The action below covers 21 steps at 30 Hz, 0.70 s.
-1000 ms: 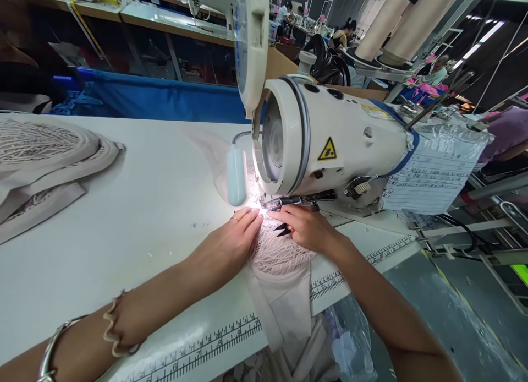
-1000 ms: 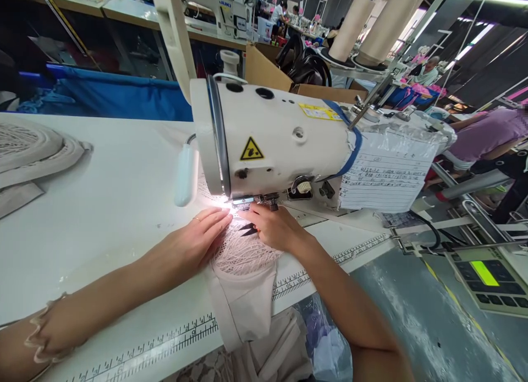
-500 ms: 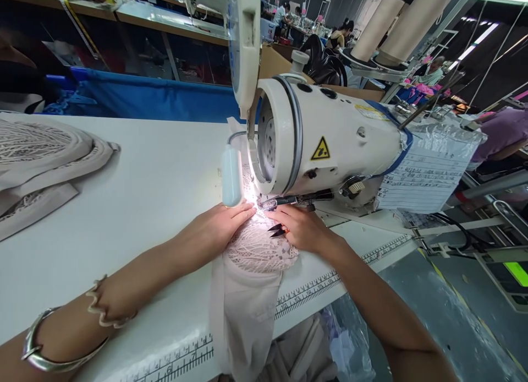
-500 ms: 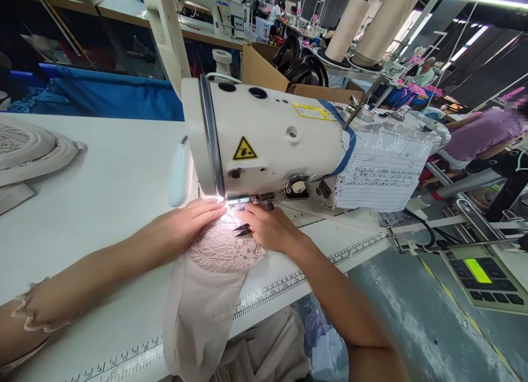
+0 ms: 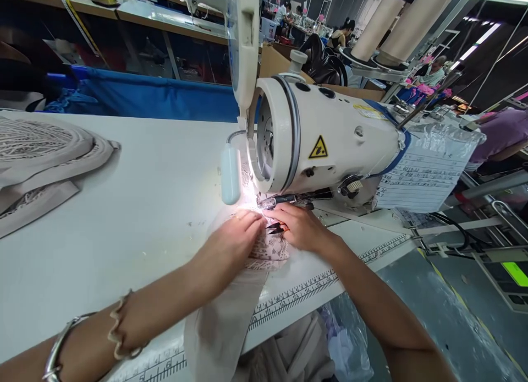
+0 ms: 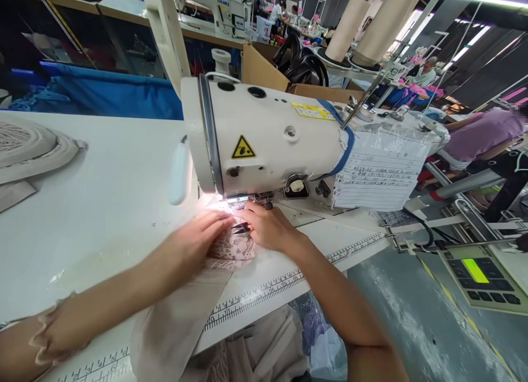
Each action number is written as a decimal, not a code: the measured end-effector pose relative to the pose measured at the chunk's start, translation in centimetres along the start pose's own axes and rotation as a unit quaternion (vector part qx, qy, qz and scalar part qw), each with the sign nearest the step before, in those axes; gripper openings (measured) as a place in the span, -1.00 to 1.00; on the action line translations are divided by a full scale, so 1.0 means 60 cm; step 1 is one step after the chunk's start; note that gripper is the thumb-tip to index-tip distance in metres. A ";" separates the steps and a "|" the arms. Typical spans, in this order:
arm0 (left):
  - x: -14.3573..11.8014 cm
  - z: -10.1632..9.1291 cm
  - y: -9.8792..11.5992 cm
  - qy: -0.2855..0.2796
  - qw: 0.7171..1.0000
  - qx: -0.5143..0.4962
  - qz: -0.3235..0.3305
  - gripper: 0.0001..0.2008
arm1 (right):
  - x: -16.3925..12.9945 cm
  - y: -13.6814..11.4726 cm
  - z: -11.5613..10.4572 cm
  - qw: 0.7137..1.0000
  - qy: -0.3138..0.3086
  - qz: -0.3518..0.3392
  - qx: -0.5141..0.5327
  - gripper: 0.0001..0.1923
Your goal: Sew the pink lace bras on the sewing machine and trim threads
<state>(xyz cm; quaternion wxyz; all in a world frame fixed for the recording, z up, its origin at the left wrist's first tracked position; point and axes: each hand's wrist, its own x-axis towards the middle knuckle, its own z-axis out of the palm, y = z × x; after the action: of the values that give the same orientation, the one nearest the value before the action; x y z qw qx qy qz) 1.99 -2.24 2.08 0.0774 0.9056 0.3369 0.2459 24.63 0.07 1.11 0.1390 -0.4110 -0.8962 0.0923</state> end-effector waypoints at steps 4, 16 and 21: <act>-0.015 0.012 0.011 -0.006 0.999 -0.028 0.016 -0.69 | -0.005 0.003 -0.004 0.998 0.026 0.008 0.052 -0.48; -0.008 -0.003 -0.031 -0.084 0.993 -0.070 0.036 -0.63 | -0.008 0.011 0.001 0.999 0.031 -0.031 -0.013 -0.62; -0.002 -0.008 -0.071 -0.098 0.993 -0.059 0.037 -0.61 | -0.004 -0.001 -0.003 0.997 0.029 -0.044 -0.053 -0.62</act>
<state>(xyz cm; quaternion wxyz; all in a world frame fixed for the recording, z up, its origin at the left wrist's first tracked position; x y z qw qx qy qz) -0.80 0.90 1.14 0.1543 0.9310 0.2784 0.1788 24.82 -0.16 1.28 0.1469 -0.3805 -0.9127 0.0267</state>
